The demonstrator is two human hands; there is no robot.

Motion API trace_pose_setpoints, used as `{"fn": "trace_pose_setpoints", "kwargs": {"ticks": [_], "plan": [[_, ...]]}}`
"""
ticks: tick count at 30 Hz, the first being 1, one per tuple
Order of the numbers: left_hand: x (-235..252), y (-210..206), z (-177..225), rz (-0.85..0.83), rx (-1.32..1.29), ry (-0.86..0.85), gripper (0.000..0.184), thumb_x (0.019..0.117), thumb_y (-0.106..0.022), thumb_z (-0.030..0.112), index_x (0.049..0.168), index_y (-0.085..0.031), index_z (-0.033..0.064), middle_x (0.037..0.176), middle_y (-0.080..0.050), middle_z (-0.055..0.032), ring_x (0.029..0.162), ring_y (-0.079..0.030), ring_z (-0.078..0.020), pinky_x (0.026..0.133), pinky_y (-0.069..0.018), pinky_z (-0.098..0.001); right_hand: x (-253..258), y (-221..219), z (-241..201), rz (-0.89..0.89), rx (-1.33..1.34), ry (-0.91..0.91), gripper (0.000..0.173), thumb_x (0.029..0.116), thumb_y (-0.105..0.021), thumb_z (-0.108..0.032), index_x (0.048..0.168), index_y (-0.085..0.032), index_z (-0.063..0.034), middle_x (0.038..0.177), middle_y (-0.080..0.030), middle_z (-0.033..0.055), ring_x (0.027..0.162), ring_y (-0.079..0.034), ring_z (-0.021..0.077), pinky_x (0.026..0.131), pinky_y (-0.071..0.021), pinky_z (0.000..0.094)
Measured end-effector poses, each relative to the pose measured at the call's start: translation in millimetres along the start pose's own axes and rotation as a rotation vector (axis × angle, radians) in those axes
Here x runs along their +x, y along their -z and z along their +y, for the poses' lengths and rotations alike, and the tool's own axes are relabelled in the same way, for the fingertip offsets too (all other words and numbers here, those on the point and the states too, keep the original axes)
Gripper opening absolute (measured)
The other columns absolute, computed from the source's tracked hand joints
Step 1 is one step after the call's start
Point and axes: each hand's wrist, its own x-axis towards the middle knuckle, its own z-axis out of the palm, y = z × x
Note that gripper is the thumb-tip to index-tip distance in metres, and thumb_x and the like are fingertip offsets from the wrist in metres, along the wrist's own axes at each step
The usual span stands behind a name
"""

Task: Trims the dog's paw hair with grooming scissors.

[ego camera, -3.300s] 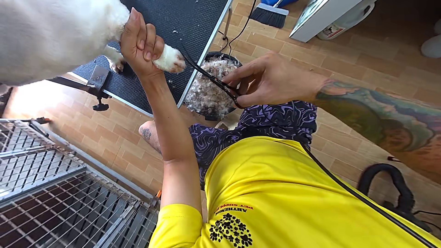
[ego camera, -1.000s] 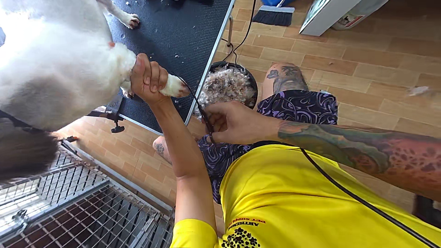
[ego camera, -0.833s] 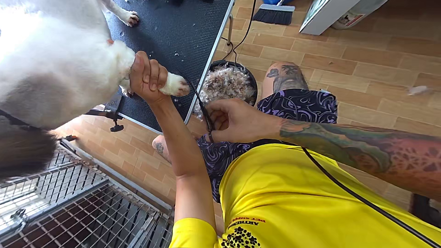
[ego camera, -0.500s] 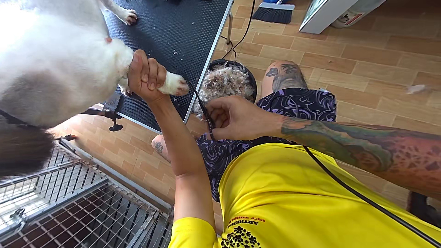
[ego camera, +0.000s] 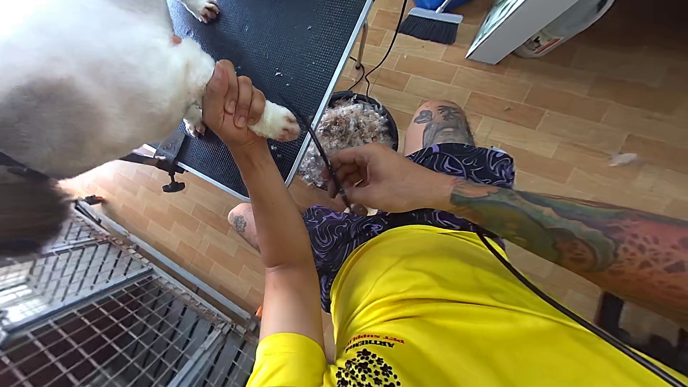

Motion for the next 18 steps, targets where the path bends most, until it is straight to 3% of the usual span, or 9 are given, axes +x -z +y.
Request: {"fn": "trace_pose_setpoints", "kwargs": {"ticks": [3,5,7,9,11,13,15,16,18], "plan": [[0.5,-1.1,-3.8,0.015,-0.016,0.000,0.029,0.1039,-0.049,0.014,0.076,-0.056,0.0085,0.049,-0.047,0.0044,0.039,-0.046,-0.0051,0.041,-0.0400,-0.0203,-7.2,25.4,11.3,-0.131,0.023,0.066,0.048,0.0887,-0.059,0.009,0.134,-0.058,-0.0050,0.112,-0.072,0.0087,0.095,-0.073,0.0201,0.083,-0.0639,0.0360],[1.3,-0.9,-5.5,0.026,-0.026,0.008,0.030,0.1031,-0.049,0.013,0.074,-0.056,0.0105,0.049,-0.046,0.0057,0.039,-0.045,-0.0036,0.040,-0.0385,-0.0193,-13.3,48.5,22.7,-0.232,0.141,0.033,0.055,0.0851,-0.054,0.005,0.139,-0.057,-0.0066,0.122,-0.067,0.0131,0.106,-0.068,0.0257,0.091,-0.0606,0.0406],[2.2,-2.8,-6.9,0.075,-0.025,0.010,0.033,0.1012,-0.047,0.011,0.069,-0.054,0.0115,0.048,-0.044,0.0068,0.038,-0.042,-0.0020,0.039,-0.0363,-0.0180,-20.5,66.8,30.5,-0.251,0.260,-0.062,0.042,0.0842,-0.057,-0.011,0.126,-0.065,-0.0110,0.111,-0.068,0.0114,0.095,-0.067,0.0228,0.084,-0.0590,0.0397],[0.8,-3.6,-8.6,0.110,-0.050,0.009,0.032,0.0975,-0.046,0.007,0.067,-0.053,0.0113,0.048,-0.043,0.0072,0.038,-0.040,-0.0005,0.038,-0.0345,-0.0161,-26.4,78.6,26.9,-0.199,0.276,-0.177,0.018,0.0961,-0.058,-0.023,0.104,-0.070,-0.0119,0.089,-0.067,0.0076,0.067,-0.064,0.0157,0.063,-0.0585,0.0327],[0.3,-2.0,-8.7,0.124,-0.081,0.016,0.029,0.0952,-0.045,0.003,0.068,-0.052,0.0101,0.050,-0.043,0.0067,0.039,-0.039,0.0013,0.039,-0.0345,-0.0135,-28.8,86.7,16.3,-0.178,0.218,-0.262,0.026,0.1041,-0.055,-0.031,0.090,-0.067,-0.0127,0.073,-0.061,0.0015,0.050,-0.055,0.0094,0.047,-0.0535,0.0268],[2.1,2.8,-10.7,0.109,-0.121,0.010,0.025,0.0933,-0.047,-0.001,0.070,-0.052,0.0073,0.051,-0.044,0.0059,0.039,-0.039,0.0024,0.038,-0.0346,-0.0119,-30.4,96.4,6.3,-0.212,0.095,-0.280,0.033,0.1050,-0.052,-0.032,0.082,-0.068,-0.0145,0.066,-0.058,-0.0044,0.049,-0.051,0.0053,0.046,-0.0482,0.0232],[4.4,6.9,-12.4,0.074,-0.151,-0.002,0.023,0.0934,-0.048,-0.003,0.073,-0.052,0.0066,0.053,-0.044,0.0054,0.039,-0.039,0.0026,0.039,-0.0360,-0.0109,-27.8,109.5,-3.7,-0.335,-0.125,-0.215,0.034,0.1055,-0.048,-0.034,0.083,-0.068,-0.0177,0.073,-0.059,-0.0096,0.061,-0.052,0.0006,0.056,-0.0458,0.0194],[5.5,6.6,-11.3,0.074,-0.147,-0.006,0.025,0.0944,-0.047,-0.003,0.072,-0.051,0.0074,0.053,-0.042,0.0055,0.039,-0.038,0.0026,0.038,-0.0352,-0.0107,-24.2,115.8,-11.4,-0.426,-0.265,-0.170,0.033,0.1078,-0.045,-0.034,0.089,-0.066,-0.0170,0.083,-0.060,-0.0090,0.074,-0.055,0.0012,0.067,-0.0478,0.0210],[6.6,4.0,-8.4,0.091,-0.140,-0.010,0.027,0.0957,-0.046,-0.004,0.072,-0.048,0.0075,0.051,-0.039,0.0050,0.037,-0.036,0.0014,0.036,-0.0344,-0.0115,-14.3,123.9,-30.0,-0.551,-0.511,-0.085,0.032,0.1104,-0.043,-0.033,0.102,-0.064,-0.0107,0.101,-0.064,-0.0012,0.096,-0.062,0.0085,0.086,-0.0533,0.0292]]}}
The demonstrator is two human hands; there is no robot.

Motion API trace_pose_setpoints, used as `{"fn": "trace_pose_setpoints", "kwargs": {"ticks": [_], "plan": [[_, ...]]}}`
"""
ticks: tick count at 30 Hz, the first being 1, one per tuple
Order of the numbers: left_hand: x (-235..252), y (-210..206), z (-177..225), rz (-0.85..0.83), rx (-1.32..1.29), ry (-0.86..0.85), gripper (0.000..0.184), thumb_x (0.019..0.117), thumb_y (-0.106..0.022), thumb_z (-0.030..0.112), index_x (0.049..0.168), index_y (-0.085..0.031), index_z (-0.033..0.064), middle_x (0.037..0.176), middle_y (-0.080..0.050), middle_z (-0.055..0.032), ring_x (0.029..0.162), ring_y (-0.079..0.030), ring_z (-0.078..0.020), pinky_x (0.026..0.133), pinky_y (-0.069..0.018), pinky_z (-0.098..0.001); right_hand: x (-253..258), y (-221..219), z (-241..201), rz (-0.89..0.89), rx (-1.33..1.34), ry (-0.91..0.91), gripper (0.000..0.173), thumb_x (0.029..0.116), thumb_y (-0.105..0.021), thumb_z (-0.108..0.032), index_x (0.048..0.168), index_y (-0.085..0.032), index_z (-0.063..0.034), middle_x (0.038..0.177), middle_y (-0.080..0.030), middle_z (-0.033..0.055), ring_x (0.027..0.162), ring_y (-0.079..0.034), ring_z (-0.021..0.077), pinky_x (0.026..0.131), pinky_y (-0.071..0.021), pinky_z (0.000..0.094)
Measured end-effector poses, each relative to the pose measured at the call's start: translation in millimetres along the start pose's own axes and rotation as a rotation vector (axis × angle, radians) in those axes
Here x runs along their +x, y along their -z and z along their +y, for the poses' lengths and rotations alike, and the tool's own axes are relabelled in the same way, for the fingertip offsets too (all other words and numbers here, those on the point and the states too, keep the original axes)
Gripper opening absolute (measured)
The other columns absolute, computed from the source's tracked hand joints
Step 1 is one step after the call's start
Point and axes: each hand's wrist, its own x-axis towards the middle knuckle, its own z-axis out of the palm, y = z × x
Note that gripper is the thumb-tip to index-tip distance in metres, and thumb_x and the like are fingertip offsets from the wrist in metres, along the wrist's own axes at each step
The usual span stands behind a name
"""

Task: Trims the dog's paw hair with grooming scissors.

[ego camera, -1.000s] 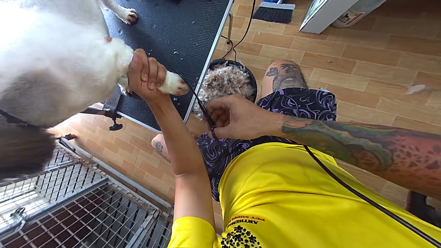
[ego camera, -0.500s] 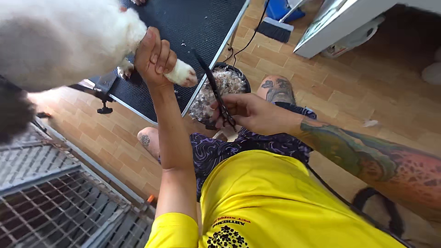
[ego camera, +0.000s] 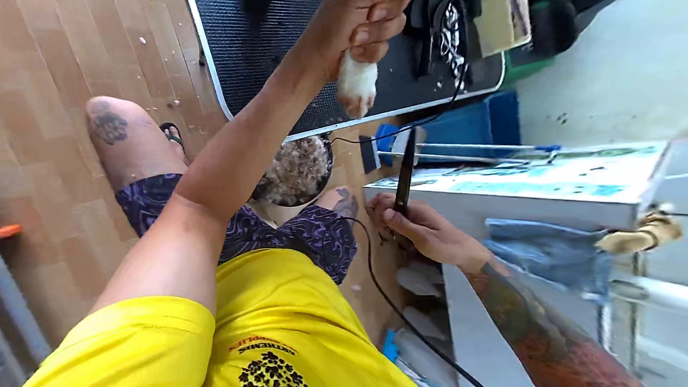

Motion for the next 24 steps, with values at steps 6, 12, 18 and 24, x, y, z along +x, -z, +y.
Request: {"fn": "trace_pose_setpoints", "kwargs": {"ticks": [6,12,18,24], "plan": [[-1.6,-3.8,7.4,0.025,0.077,0.038,0.038,0.0983,-0.052,-0.002,0.063,-0.045,0.0095,0.047,-0.037,0.0044,0.034,-0.035,0.0002,0.033,-0.0343,-0.0129,38.7,39.5,-57.2,0.144,-0.778,0.030,0.024,0.1037,-0.052,-0.030,0.103,-0.068,-0.0120,0.088,-0.064,-0.0012,0.080,-0.062,0.0113,0.070,-0.0549,0.0354],[-3.5,-8.3,12.6,0.051,0.124,0.059,0.040,0.0976,-0.054,0.000,0.061,-0.043,0.0112,0.045,-0.035,0.0048,0.033,-0.033,-0.0006,0.032,-0.0328,-0.0141,83.6,54.6,-72.9,0.045,-1.178,-0.045,0.028,0.1066,-0.050,-0.031,0.095,-0.067,-0.0117,0.081,-0.064,0.0044,0.089,-0.062,0.0284,0.078,-0.0488,0.0490],[-3.3,-9.1,13.8,0.048,0.152,0.056,0.043,0.0991,-0.053,0.001,0.060,-0.041,0.0118,0.044,-0.035,0.0042,0.032,-0.033,-0.0013,0.031,-0.0319,-0.0149,76.8,79.2,-65.7,-0.213,-1.079,-0.162,0.013,0.1018,-0.061,-0.031,0.096,-0.066,-0.0206,0.066,-0.059,-0.0054,0.057,-0.059,0.0122,0.051,-0.0501,0.0390],[-3.5,-11.2,14.0,0.080,0.150,0.073,0.044,0.0995,-0.052,0.000,0.059,-0.040,0.0115,0.044,-0.033,0.0044,0.032,-0.031,-0.0004,0.030,-0.0297,-0.0139,63.2,116.7,-79.8,-0.516,-0.534,-0.367,0.061,0.0867,-0.066,0.000,0.144,-0.057,-0.0185,0.106,-0.073,0.0001,0.090,-0.072,0.0107,0.081,-0.0625,0.0308]]}}
